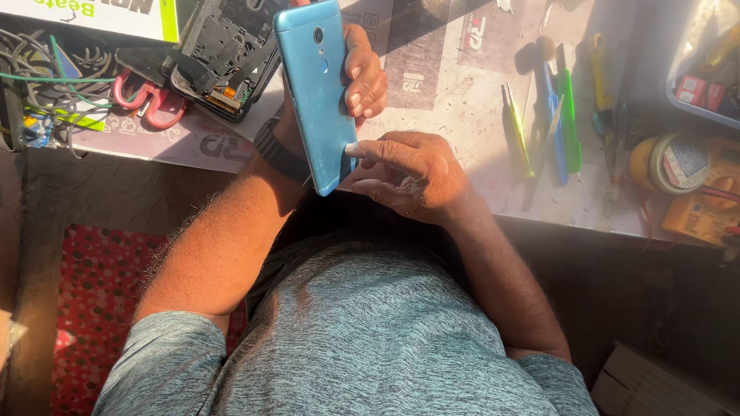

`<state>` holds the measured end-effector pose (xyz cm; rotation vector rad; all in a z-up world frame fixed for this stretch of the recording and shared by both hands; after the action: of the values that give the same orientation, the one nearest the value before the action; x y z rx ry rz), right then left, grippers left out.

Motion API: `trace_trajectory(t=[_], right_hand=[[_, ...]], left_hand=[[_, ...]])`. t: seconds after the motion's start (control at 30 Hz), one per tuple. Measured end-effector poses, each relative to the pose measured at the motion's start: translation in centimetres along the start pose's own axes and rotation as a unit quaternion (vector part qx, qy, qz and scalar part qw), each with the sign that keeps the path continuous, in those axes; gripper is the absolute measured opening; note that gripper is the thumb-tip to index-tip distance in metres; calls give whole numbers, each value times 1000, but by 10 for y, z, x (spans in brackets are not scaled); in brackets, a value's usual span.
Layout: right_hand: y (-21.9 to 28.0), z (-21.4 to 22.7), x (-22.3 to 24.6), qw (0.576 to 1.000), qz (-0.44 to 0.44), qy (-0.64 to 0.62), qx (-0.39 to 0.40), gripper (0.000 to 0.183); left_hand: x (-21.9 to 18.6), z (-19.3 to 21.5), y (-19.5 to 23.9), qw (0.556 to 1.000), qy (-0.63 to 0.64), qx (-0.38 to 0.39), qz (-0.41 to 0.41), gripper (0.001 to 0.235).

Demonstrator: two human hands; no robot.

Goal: The person uses a screwdriver and tweezers to remove screws and small components from a disassembled smartphone, then reassembles the device by aligning and snapping the back cover into place.

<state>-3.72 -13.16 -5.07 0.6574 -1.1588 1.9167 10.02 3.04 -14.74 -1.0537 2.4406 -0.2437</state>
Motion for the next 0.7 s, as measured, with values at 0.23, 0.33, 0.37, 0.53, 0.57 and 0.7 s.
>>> trace_trajectory(t=[0.23,0.33,0.37,0.53,0.57,0.7], right_hand=[[0,0,2,999,-32,-5,5,45],[0,0,2,1000,-24,-1,2,45],[-1,0,2,1000,-13,4,-1,45],[-1,1,2,1000,-3,-7,-1,44],[-1,2,2,1000,-2,-5,-1,44],[1,0,1,999,-36,-11,12,44]], left_hand=[[-1,-8,-5,1000,13,8,18,89],[0,-10,-4,1000,15,1,19,90],[-1,-11,-3,1000,11,-3,19,90],[-1,-12,2,999,1,-28,16,85],[0,-12,2,999,-3,-30,14,84],[1,-11,4,999,-21,-43,8,78]])
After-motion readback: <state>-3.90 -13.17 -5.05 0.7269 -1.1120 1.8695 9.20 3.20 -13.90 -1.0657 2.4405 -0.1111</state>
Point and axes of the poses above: each hand's wrist, its own y-axis away from the middle knuckle, its own z-axis out of the back of the hand, x = y × z, the point moved 1 cm from there along -y, towards the middle knuckle, and after that the axes turned 15 degrees about -x, right-handed, at the moved point
